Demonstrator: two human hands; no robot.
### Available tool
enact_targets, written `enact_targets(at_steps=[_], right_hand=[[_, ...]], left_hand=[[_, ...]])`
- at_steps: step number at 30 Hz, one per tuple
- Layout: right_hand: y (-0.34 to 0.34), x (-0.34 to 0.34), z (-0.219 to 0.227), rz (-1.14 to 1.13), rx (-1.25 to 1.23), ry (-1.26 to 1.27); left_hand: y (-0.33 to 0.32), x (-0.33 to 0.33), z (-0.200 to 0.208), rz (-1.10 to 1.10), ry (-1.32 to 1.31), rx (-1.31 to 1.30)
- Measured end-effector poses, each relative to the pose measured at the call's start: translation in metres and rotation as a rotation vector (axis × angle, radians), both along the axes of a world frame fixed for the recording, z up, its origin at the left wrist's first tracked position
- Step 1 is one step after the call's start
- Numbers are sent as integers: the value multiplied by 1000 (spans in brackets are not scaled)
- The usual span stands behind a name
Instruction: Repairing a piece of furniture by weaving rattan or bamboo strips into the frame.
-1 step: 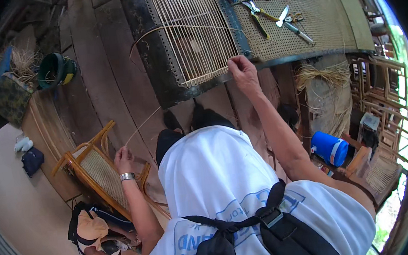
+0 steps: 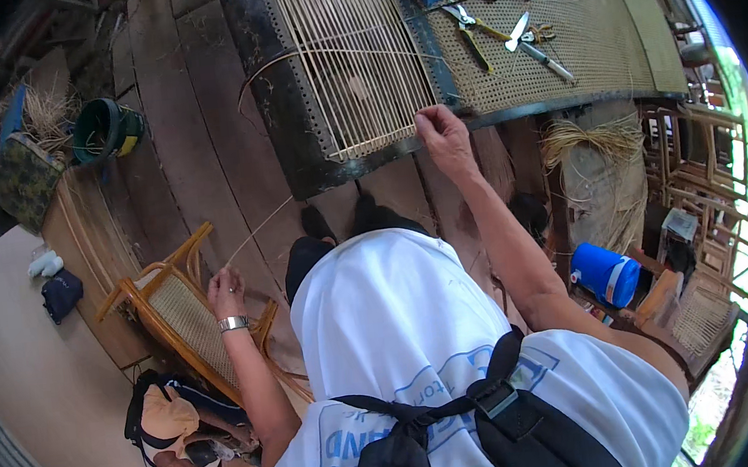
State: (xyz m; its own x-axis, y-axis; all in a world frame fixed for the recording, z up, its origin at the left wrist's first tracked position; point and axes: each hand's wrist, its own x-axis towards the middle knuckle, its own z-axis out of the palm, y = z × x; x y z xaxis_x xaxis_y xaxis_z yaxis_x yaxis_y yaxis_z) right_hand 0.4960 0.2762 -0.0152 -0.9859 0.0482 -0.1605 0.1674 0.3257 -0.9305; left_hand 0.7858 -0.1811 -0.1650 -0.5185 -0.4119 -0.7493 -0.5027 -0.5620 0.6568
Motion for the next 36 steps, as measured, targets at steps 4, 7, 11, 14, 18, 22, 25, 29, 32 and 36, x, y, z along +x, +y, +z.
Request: enact_targets(at_steps=[4, 7, 11, 14, 18, 22, 25, 29, 32, 36], right_hand=[[22, 38, -4, 97, 117, 67], [51, 69, 4, 246, 230, -64], [110, 102, 16, 227, 369, -101], [140, 113, 29, 145, 454, -127], [137, 110, 24, 108, 428, -11], [83, 99, 30, 279, 425, 247], [46, 89, 2, 342, 351, 304], [8, 68, -17, 358, 362, 432], [-10, 68, -18, 334, 474, 471], [-13, 64, -18, 356, 452, 436]], left_hand=[[-17, -36, 29, 296, 297, 209], [-49, -52, 4, 331, 311, 32], [-40, -113, 23, 81, -90, -795], [27, -164, 99, -36, 264, -1068], [173, -193, 222, -522, 439, -1270], [258, -180, 218, -1018, 756, -1414], [273, -173, 206, -1099, 718, -1493], [250, -199, 210, -985, 616, -1608], [233, -201, 215, -991, 594, -1557], [211, -201, 211, -956, 654, -1465]])
